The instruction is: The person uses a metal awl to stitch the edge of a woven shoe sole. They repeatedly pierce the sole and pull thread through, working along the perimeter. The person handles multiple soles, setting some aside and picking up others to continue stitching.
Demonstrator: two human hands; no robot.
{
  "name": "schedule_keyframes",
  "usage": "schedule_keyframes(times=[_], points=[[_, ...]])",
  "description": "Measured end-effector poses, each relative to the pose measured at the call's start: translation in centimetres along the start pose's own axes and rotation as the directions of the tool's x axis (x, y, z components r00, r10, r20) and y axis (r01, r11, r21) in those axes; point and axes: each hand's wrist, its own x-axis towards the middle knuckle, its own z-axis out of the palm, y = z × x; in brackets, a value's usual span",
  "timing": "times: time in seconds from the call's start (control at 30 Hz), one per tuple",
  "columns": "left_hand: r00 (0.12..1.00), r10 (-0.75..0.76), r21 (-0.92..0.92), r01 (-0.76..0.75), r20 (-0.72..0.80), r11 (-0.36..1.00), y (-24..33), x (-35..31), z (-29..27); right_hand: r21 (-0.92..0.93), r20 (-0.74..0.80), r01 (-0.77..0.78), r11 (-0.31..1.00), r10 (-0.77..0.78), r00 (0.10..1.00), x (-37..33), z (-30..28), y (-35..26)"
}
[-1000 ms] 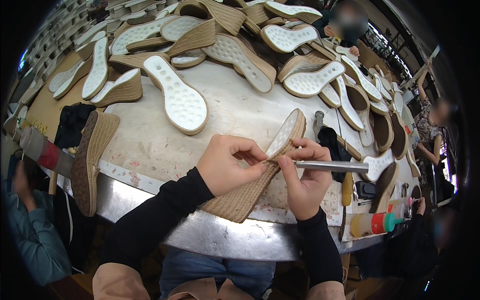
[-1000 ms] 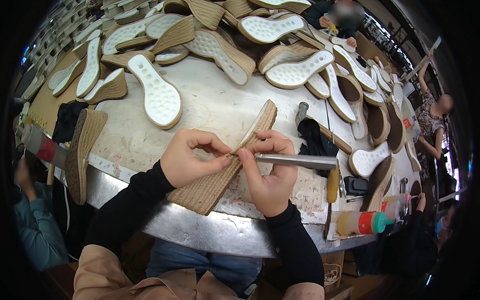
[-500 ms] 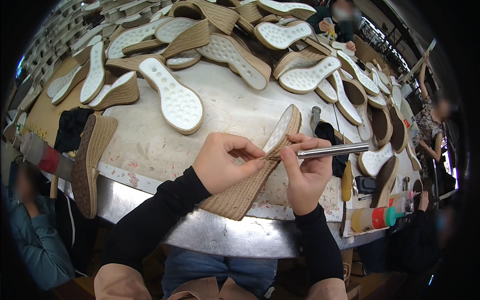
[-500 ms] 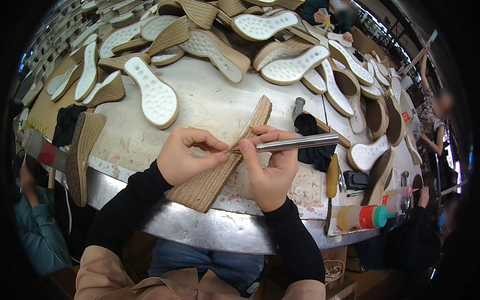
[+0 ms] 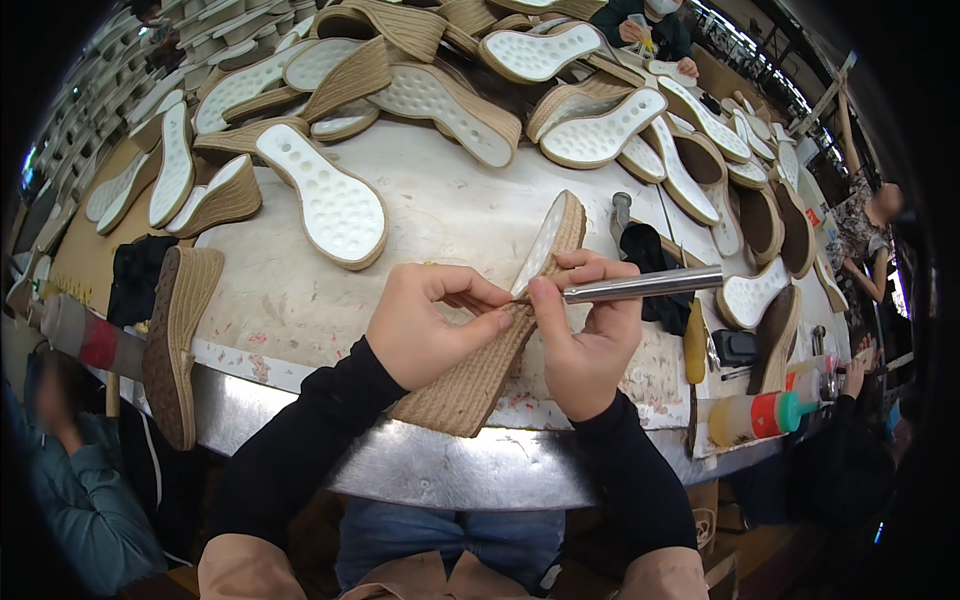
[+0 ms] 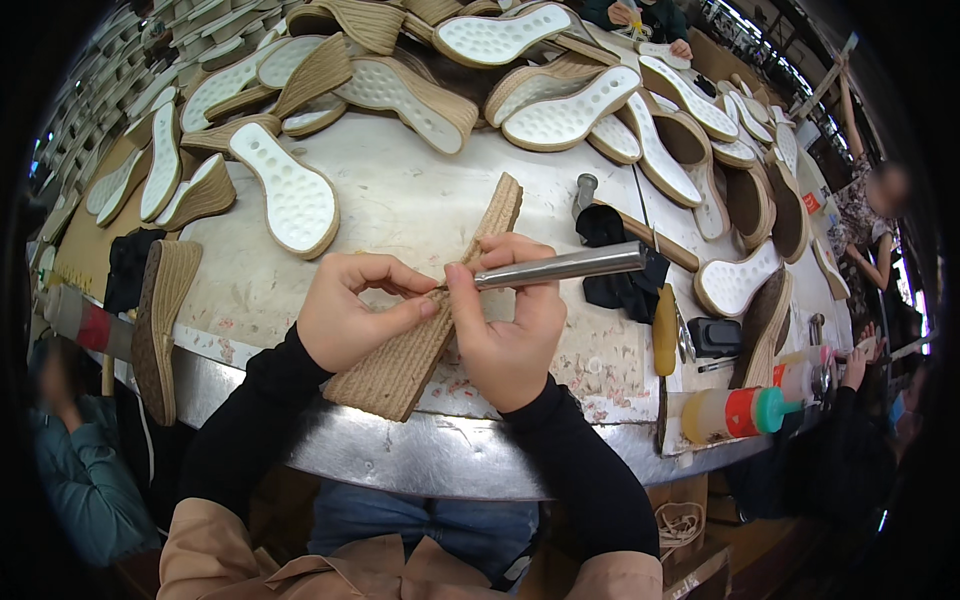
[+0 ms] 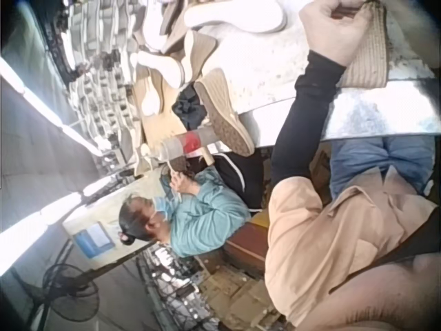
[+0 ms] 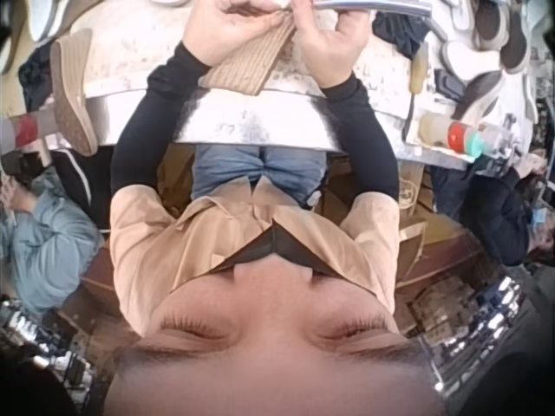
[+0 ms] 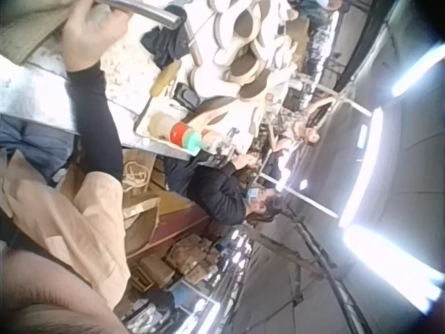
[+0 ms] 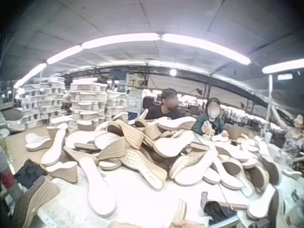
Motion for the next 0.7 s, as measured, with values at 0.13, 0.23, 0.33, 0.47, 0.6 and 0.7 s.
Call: schedule_keyframes(times=[0.13, 0.23, 0.33, 0.47, 0.6, 0.7], points=[[1.0, -0.018, -0.009, 0.018, 0.004, 1.0, 0.0, 0.1, 0.0, -0.021, 0.004, 0.06, 0.998, -0.059, 0.998, 0.2, -0.2, 0.3], [1.0, -0.018, 0.043, 0.018, 0.004, 0.999, 0.3, 0.0, -0.1, 0.153, 0.024, 0.014, 0.988, -0.018, 1.0, 0.6, -1.1, 0.3], [1.0, -0.018, 0.038, 0.017, 0.006, 0.999, 0.3, 0.1, -0.1, 0.105, 0.081, 0.033, 0.994, -0.042, 0.996, 0.6, -1.5, 0.4], [1.0, -0.005, 0.035, 0.005, 0.002, 0.999, 0.1, 0.0, 0.0, 0.112, 0.082, 0.008, 0.994, -0.017, 0.996, 0.3, -1.4, 0.3], [1.0, -0.031, 0.006, 0.031, 0.0, 1.0, 0.1, 0.0, 0.0, 0.105, 0.062, -0.015, 0.994, 0.008, 0.998, 0.2, -1.2, 0.1], [0.996, -0.085, -0.034, 0.086, 0.01, 0.996, 0.2, 0.0, 0.0, 0.013, 0.07, 0.067, 0.998, -0.068, 0.995, 0.3, -1.2, 0.2]])
